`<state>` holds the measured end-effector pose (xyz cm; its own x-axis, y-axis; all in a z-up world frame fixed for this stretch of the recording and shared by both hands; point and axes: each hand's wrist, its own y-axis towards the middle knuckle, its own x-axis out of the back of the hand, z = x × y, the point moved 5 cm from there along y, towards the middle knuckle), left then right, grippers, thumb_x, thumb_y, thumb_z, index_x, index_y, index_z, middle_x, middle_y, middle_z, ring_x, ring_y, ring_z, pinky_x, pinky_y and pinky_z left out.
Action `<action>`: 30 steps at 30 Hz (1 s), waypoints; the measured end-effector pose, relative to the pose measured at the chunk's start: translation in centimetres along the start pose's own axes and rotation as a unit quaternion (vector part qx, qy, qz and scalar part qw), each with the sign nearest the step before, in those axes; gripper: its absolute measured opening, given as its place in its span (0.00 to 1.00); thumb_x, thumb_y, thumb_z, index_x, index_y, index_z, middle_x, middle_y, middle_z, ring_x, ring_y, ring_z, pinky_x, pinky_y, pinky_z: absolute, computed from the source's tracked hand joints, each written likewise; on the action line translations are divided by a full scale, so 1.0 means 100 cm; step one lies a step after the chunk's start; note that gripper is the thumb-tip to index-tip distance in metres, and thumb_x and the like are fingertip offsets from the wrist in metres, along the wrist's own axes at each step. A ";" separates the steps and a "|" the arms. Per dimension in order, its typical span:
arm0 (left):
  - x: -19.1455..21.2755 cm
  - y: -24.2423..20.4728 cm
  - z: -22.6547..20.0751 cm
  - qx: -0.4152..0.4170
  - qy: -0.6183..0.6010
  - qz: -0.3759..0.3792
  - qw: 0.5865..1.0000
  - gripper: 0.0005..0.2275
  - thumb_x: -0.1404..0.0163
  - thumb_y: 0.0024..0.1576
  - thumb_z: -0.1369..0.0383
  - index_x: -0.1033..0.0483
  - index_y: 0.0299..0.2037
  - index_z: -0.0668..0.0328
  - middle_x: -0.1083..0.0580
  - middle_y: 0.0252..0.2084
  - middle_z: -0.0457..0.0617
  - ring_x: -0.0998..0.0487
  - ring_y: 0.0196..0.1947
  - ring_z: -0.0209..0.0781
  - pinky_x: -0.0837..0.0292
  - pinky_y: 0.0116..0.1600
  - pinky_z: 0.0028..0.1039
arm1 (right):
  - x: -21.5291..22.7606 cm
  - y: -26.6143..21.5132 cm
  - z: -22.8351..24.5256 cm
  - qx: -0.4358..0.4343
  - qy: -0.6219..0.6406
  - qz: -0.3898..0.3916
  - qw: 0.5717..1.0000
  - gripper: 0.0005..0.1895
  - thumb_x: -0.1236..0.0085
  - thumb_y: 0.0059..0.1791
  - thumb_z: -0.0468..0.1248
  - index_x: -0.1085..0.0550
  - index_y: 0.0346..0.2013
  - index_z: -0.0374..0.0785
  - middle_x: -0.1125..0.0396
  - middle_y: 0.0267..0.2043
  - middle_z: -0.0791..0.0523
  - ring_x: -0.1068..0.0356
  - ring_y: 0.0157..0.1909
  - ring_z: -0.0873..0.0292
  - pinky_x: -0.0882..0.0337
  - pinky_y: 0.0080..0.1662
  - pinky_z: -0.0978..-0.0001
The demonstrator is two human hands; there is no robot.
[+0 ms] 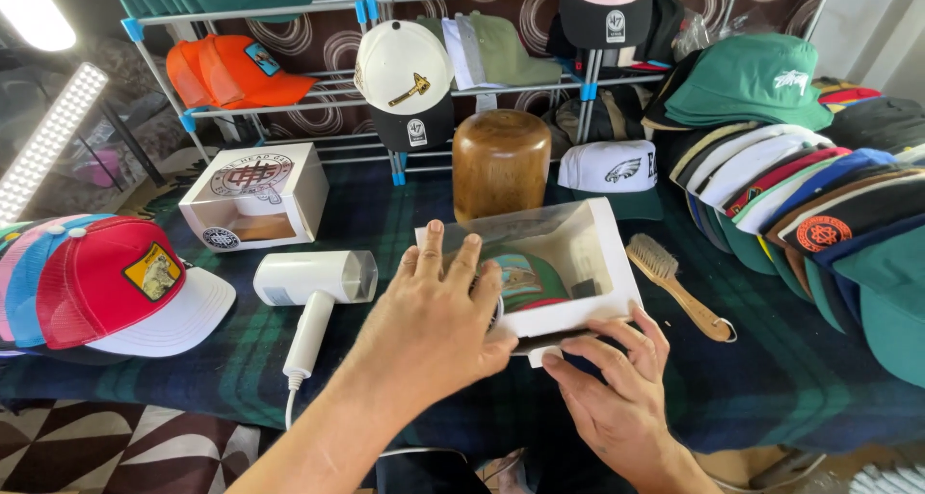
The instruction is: Preparing a cardboard box and then brushing and heat-treating a trucker hat.
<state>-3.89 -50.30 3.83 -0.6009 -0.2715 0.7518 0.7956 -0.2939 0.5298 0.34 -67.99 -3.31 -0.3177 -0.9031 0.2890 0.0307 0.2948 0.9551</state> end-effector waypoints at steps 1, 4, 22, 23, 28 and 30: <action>-0.003 -0.002 0.001 -0.002 -0.002 0.002 1.000 0.30 0.51 0.56 0.47 0.29 0.59 0.64 0.32 0.66 0.70 0.36 0.67 0.82 0.33 0.62 0.58 | 0.000 -0.003 0.001 -0.003 -0.001 0.001 1.000 0.08 0.34 0.47 0.33 0.21 0.39 0.49 0.31 0.46 0.62 0.33 0.55 0.52 0.43 0.67 0.38; 0.009 -0.007 0.008 -0.019 0.003 -0.082 0.996 0.23 0.55 0.62 0.51 0.22 0.52 0.66 0.23 0.56 0.66 0.25 0.59 0.75 0.28 0.61 0.52 | -0.001 -0.007 0.004 0.004 -0.024 0.005 1.000 0.08 0.33 0.48 0.35 0.21 0.39 0.52 0.31 0.46 0.64 0.35 0.56 0.53 0.44 0.67 0.40; 0.030 -0.033 -0.011 -0.020 -0.011 -0.220 0.975 0.11 0.47 0.66 0.63 0.24 0.40 0.66 0.25 0.43 0.56 0.20 0.48 0.55 0.21 0.50 0.40 | 0.002 0.032 0.011 -0.020 -0.049 0.114 0.992 0.07 0.40 0.51 0.42 0.23 0.41 0.46 0.28 0.41 0.62 0.30 0.43 0.58 0.46 0.58 0.53; 0.030 -0.033 -0.007 -0.029 -0.060 -0.194 0.979 0.11 0.42 0.61 0.67 0.25 0.44 0.69 0.27 0.46 0.58 0.25 0.54 0.59 0.24 0.55 0.43 | -0.001 0.031 0.007 -0.018 -0.057 0.120 0.991 0.08 0.41 0.51 0.41 0.22 0.45 0.50 0.32 0.39 0.62 0.33 0.41 0.58 0.46 0.56 0.53; 0.021 -0.041 0.024 0.053 -0.085 -0.098 0.990 0.26 0.40 0.56 0.61 0.31 0.59 0.74 0.36 0.67 0.68 0.33 0.65 0.71 0.33 0.68 0.49 | -0.008 0.021 -0.008 -0.035 -0.029 0.169 0.985 0.13 0.45 0.50 0.37 0.20 0.45 0.58 0.37 0.40 0.63 0.36 0.45 0.57 0.48 0.57 0.49; 0.010 -0.041 0.032 0.059 -0.148 -0.017 0.987 0.23 0.43 0.58 0.61 0.30 0.58 0.70 0.33 0.65 0.67 0.33 0.66 0.69 0.30 0.61 0.52 | -0.010 0.022 -0.008 -0.010 -0.018 0.179 0.984 0.12 0.46 0.50 0.37 0.20 0.43 0.58 0.36 0.43 0.65 0.37 0.48 0.56 0.49 0.56 0.50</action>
<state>-7.49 -46.40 3.69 -0.5924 0.0207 0.8053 0.7893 -0.1855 0.5854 1.45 -66.67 -1.44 -0.3167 -0.7304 0.6052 0.1645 0.5860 0.7934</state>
